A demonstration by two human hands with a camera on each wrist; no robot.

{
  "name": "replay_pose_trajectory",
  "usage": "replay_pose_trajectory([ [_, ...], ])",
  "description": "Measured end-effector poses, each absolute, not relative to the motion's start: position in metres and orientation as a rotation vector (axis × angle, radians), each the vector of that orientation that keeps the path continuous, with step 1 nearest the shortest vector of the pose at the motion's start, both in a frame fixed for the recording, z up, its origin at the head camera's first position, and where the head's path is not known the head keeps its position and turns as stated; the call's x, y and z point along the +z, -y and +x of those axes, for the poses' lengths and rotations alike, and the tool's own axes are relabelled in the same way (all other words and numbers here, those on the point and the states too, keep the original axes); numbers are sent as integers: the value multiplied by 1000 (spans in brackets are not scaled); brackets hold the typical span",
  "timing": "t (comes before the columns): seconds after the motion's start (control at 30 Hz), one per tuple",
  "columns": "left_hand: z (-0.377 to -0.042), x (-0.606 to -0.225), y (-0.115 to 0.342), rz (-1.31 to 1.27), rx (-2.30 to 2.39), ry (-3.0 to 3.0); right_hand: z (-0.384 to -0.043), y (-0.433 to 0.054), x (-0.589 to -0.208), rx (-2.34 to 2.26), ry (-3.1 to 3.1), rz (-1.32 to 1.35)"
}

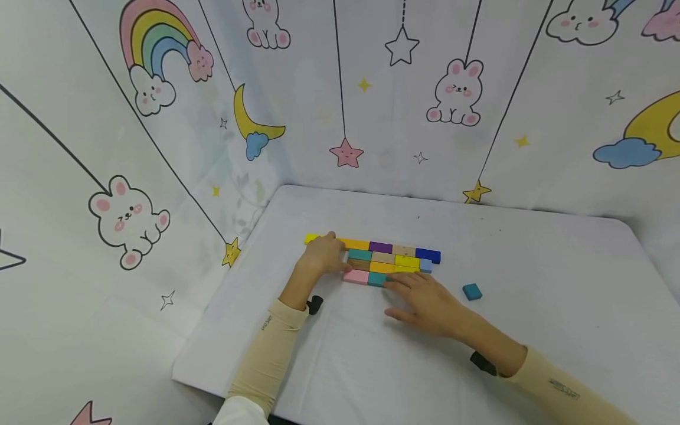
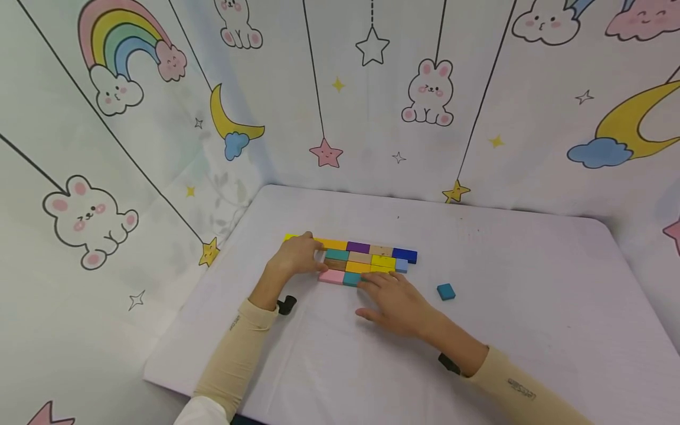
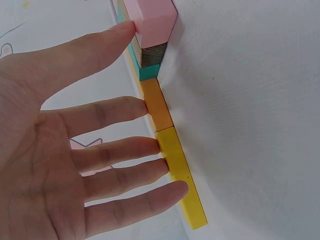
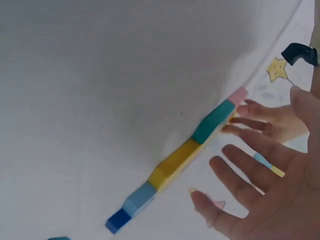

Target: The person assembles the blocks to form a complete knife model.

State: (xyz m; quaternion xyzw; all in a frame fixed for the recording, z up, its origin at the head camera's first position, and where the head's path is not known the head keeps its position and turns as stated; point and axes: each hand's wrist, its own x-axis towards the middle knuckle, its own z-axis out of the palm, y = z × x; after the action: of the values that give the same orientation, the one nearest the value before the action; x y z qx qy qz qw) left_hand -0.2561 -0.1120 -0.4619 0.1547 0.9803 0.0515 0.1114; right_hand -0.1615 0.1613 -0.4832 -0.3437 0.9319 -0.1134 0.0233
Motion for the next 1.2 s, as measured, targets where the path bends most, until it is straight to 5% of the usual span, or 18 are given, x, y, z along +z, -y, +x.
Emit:
replay_pose_trajectory([
  [1.2, -255, -460, 110, 435, 165, -2875, -147, -275, -485, -304, -3124, -826],
])
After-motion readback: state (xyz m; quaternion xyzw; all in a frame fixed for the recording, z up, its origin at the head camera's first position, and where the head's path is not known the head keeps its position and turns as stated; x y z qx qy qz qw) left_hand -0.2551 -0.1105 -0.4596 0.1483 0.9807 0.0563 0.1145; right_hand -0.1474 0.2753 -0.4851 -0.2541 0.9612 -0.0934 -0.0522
